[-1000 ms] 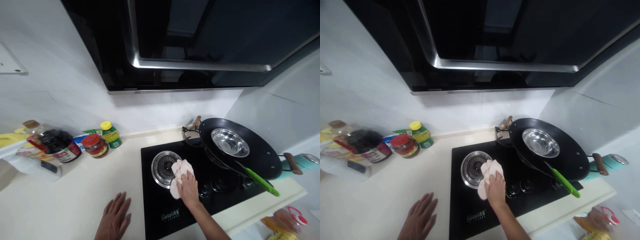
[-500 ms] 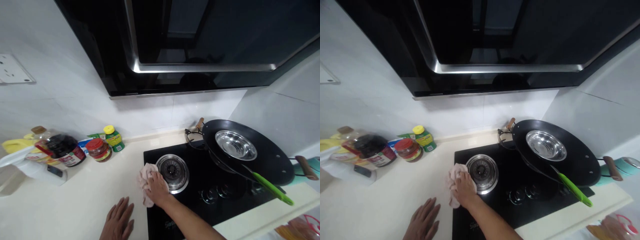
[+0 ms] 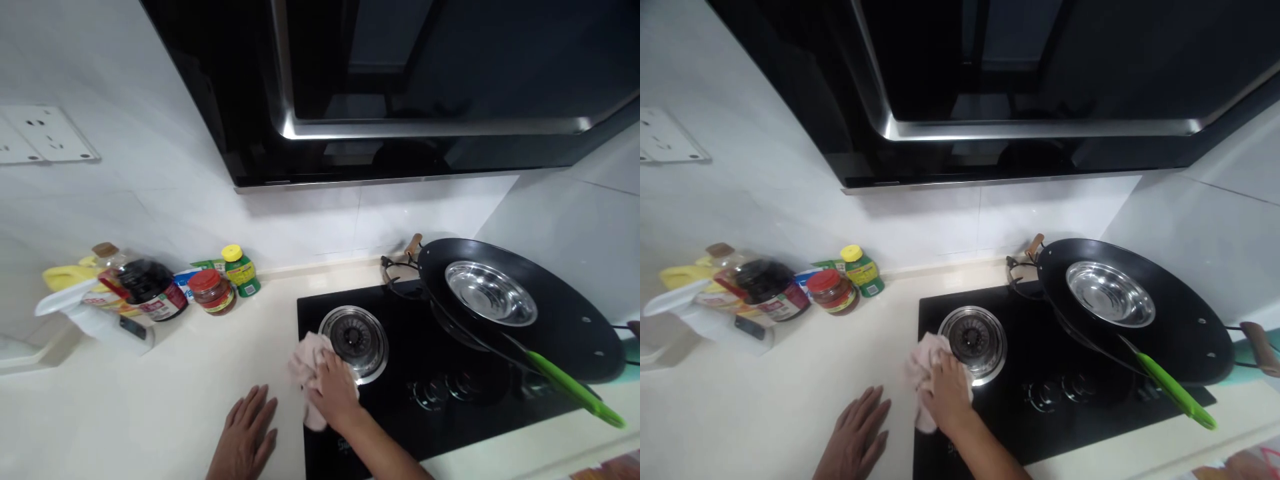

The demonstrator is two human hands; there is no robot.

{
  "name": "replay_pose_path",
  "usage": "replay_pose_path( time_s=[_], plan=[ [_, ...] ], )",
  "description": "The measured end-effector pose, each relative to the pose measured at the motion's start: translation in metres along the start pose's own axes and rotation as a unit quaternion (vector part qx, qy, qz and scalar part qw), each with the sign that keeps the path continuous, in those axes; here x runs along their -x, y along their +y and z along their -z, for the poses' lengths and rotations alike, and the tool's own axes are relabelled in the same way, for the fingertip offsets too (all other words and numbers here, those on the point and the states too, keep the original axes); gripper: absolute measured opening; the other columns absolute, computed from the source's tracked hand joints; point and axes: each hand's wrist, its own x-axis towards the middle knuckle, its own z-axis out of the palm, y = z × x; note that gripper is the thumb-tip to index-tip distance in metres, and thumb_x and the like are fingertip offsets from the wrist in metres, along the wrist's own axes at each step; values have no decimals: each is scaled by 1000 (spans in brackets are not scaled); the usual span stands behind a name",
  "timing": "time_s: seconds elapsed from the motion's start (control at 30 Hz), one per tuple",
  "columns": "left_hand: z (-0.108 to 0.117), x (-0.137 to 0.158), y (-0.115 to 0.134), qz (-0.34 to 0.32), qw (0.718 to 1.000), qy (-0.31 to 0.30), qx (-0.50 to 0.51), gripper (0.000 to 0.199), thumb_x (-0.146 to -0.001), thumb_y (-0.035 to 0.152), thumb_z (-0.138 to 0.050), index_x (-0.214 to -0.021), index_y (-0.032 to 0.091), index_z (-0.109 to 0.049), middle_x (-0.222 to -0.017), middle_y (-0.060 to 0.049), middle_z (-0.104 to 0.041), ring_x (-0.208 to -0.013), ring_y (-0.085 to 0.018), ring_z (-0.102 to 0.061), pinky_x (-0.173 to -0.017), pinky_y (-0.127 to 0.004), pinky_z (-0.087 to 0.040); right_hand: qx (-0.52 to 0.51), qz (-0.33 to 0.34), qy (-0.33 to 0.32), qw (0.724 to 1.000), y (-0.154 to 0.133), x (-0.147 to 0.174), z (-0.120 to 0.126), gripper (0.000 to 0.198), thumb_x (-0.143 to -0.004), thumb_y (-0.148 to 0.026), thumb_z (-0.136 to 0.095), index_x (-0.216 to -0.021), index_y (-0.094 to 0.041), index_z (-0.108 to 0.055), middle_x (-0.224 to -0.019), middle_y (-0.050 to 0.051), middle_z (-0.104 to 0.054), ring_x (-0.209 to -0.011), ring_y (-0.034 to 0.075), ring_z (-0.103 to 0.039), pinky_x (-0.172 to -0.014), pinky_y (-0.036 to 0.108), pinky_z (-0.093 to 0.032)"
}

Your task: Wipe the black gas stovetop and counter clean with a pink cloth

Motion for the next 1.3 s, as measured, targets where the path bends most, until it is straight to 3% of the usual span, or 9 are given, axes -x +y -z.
replay_pose_path(
  time_s=[0.13, 0.23, 0.4, 0.5, 0.7, 0.87, 1.0, 1.13, 1.3],
  plan=[
    [-2, 3, 0, 10, 1000, -11, 16, 58, -94, 49, -61, -150, 36, -52, -156, -4, -57, -142, -25, -54, -109, -42, -48, 7, 3, 84, 996, 60, 73, 14, 28, -85, -29, -65, -111, -21, -70, -145, 13, -61, -132, 33, -54, -114, 48, -38],
    [-3, 3, 0, 7, 1000, -2, 12, 60, -93, 52, -60, -151, 36, -50, -156, -4, -58, -141, -25, -54, -109, -42, -48, 28, -26, 158, 987, 101, 89, 27, 14, -89, -29, -60, -100, -22, -66, -134, 13, -66, -124, 31, -58, -107, 46, -42],
    [-4, 2, 0, -5, 1000, 28, -10, 65, -92, 53, -62, -153, 34, -47, -155, -4, -59, -141, -25, -53, -109, -40, -48, 20, -118, 250, 961, 134, 58, 30, 30, -102, -46, -44, -88, -23, -58, -117, 17, -67, -107, 32, -61, -95, 45, -46],
    [-3, 0, 0, -7, 999, 28, -26, 66, -92, 53, -61, -153, 34, -47, -155, -4, -58, -142, -25, -52, -109, -40, -47, 17, -203, 252, 946, 136, 17, 33, 34, -102, -49, -40, -95, -21, -59, -108, 17, -66, -101, 33, -61, -91, 44, -45],
    [2, -1, 3, -9, 999, 23, -34, 64, -92, 52, -61, -151, 33, -49, -156, -6, -57, -146, -26, -48, -110, -43, -46, 43, -269, 82, 959, 123, -76, 64, 45, -97, -50, -53, -125, -15, -57, -131, 20, -58, -125, 35, -52, -103, 45, -39],
    [5, -1, 6, 1, 1000, 17, -16, 62, -92, 45, -62, -151, 31, -50, -157, -7, -56, -149, -26, -44, -112, -43, -44, 55, -225, 0, 973, 120, -132, 82, 50, -97, -53, -54, -133, -18, -56, -138, 17, -54, -128, 33, -49, -103, 43, -38],
    [5, -1, 8, 7, 1000, 11, -23, 58, -92, 46, -61, -149, 31, -53, -158, -6, -55, -149, -26, -44, -113, -44, -43, 67, -158, -56, 984, 91, -163, 80, 65, -92, -52, -62, -149, -23, -49, -143, 17, -50, -128, 35, -47, -103, 46, -36],
    [4, 2, 6, 14, 1000, 4, -12, 55, -94, 47, -59, -147, 34, -54, -157, -4, -56, -147, -25, -46, -113, -42, -43, 56, -36, -115, 991, 30, -163, 63, 72, -87, -51, -69, -154, -39, -47, -145, 10, -49, -129, 34, -47, -106, 48, -34],
    [0, 4, 2, 18, 999, 2, 26, 56, -94, 47, -60, -148, 36, -53, -157, -4, -56, -145, -25, -49, -113, -42, -43, 29, 84, -115, 989, -35, -100, 27, 68, -85, -51, -72, -149, -38, -53, -153, 9, -45, -135, 35, -43, -114, 52, -29]
  ],
)
